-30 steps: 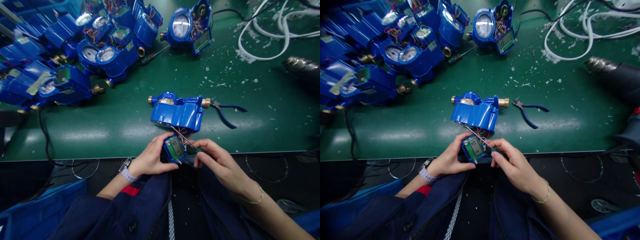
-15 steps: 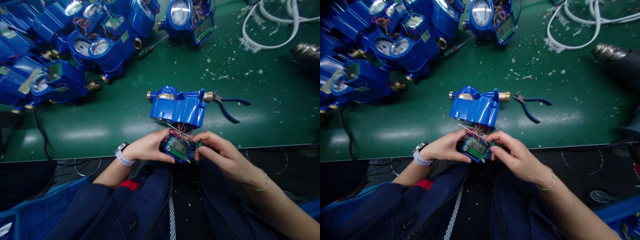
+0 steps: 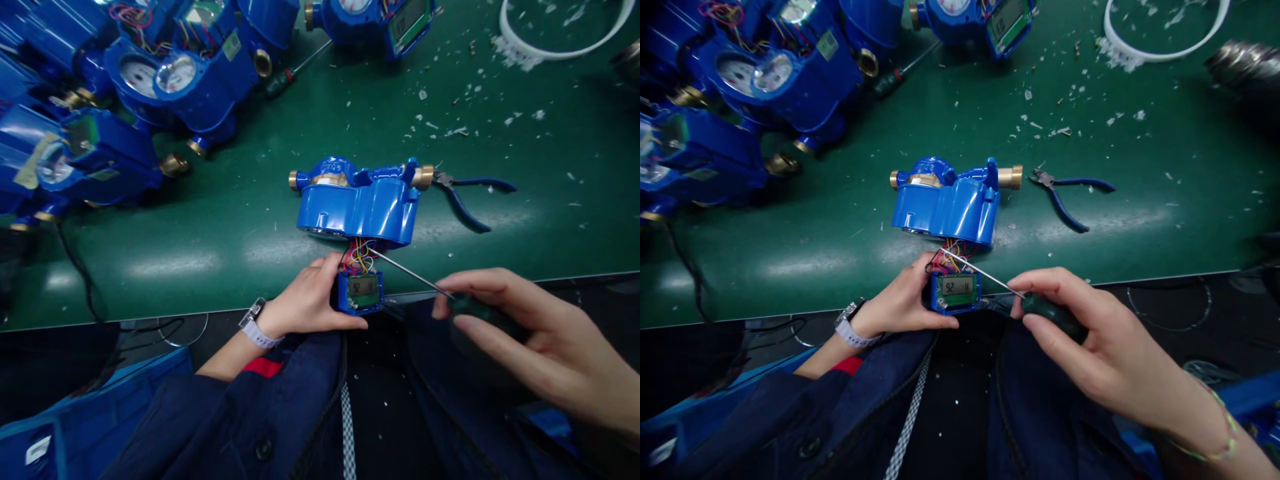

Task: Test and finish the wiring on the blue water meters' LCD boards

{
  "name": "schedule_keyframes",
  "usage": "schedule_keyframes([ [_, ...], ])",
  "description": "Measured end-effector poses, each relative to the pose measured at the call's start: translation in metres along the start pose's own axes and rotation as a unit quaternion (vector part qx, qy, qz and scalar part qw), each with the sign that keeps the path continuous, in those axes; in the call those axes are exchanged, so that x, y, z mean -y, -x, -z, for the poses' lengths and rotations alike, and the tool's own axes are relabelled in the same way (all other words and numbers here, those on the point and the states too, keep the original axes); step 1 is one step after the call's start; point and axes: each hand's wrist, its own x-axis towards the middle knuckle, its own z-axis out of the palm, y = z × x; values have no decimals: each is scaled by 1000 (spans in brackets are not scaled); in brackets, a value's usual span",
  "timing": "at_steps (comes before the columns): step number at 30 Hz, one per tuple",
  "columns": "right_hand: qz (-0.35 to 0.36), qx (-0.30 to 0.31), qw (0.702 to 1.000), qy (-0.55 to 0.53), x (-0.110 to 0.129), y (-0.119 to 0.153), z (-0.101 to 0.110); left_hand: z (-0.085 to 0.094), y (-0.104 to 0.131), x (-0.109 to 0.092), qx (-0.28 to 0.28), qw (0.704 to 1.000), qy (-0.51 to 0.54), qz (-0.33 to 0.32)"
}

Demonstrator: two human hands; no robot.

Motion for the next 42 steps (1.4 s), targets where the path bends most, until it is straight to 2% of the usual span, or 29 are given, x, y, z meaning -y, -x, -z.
schedule_keyframes([
  [5,35,53,996,66,-1,12,1,-7,1,-5,-19,999,-30,-3],
  [14,69,31,994,78,0,10,-4,-11,-2,-16,-20,997,-70,1],
  [20,85,59,985,139,2,16,-1,-16,-3,-20,-54,992,-109,41],
  [28,112,72,973,188,2,18,-4,-22,3,-13,-92,986,-140,9],
  [33,142,51,956,251,8,15,-6,-25,4,-8,-117,983,-138,-33],
  [37,154,51,935,316,19,18,-8,-27,3,-8,-126,981,-144,-33],
  [42,172,27,912,371,33,25,-20,-28,3,-10,-143,979,-144,-32],
])
